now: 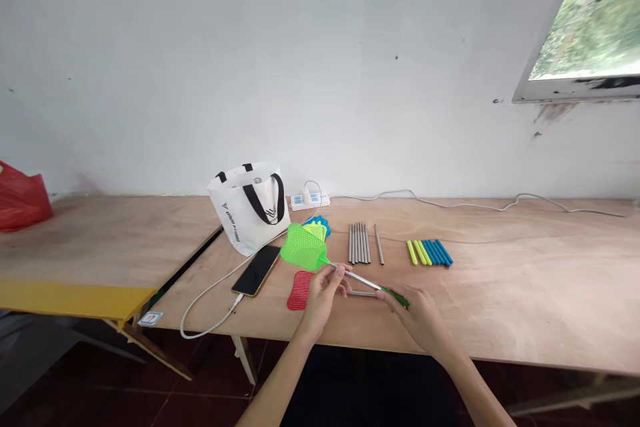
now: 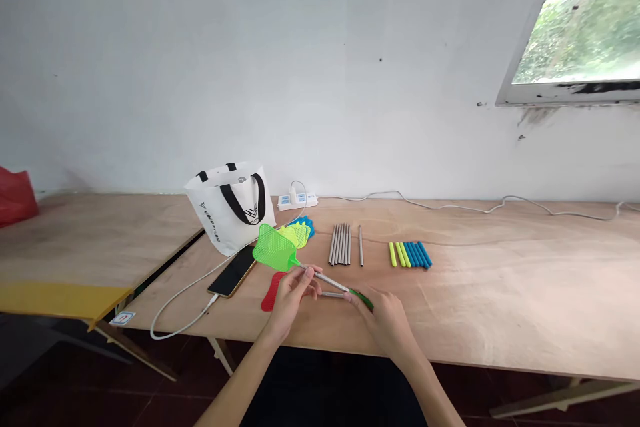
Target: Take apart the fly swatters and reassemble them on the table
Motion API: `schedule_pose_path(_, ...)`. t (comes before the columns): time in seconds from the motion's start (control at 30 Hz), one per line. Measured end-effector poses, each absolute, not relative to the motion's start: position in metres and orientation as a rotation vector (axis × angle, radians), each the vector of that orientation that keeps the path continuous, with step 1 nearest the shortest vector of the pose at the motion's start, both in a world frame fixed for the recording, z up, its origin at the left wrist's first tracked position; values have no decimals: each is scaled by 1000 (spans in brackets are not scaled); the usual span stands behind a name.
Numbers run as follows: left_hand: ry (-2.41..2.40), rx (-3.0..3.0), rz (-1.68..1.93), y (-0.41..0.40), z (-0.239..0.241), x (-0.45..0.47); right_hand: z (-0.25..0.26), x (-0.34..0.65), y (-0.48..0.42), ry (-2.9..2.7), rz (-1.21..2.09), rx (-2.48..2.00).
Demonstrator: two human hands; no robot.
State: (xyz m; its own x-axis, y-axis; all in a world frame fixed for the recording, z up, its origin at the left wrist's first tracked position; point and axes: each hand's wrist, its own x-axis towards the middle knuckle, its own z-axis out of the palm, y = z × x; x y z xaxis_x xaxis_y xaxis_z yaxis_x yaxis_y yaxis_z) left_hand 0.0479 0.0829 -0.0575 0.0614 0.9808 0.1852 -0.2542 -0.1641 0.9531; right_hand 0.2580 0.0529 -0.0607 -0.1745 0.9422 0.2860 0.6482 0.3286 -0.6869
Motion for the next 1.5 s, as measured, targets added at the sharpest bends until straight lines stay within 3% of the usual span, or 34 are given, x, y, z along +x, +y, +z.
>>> schedule_pose_path(0.47,891,1236,1364,86,-63,46,-53,258,49,-1968,666,-1423)
schedule_pose_path(0.93,847,1181,1341,76,-66,63,-58,243,41,-2091,293,-1421)
schedule_pose_path(1.23,744,830,1522,81,-70,63,-67,236,40,-2171,40,-1512)
schedule_pose_path(1.5,770,485,1956,123,-43,-38,-70,316,67,-2136,340,-1505)
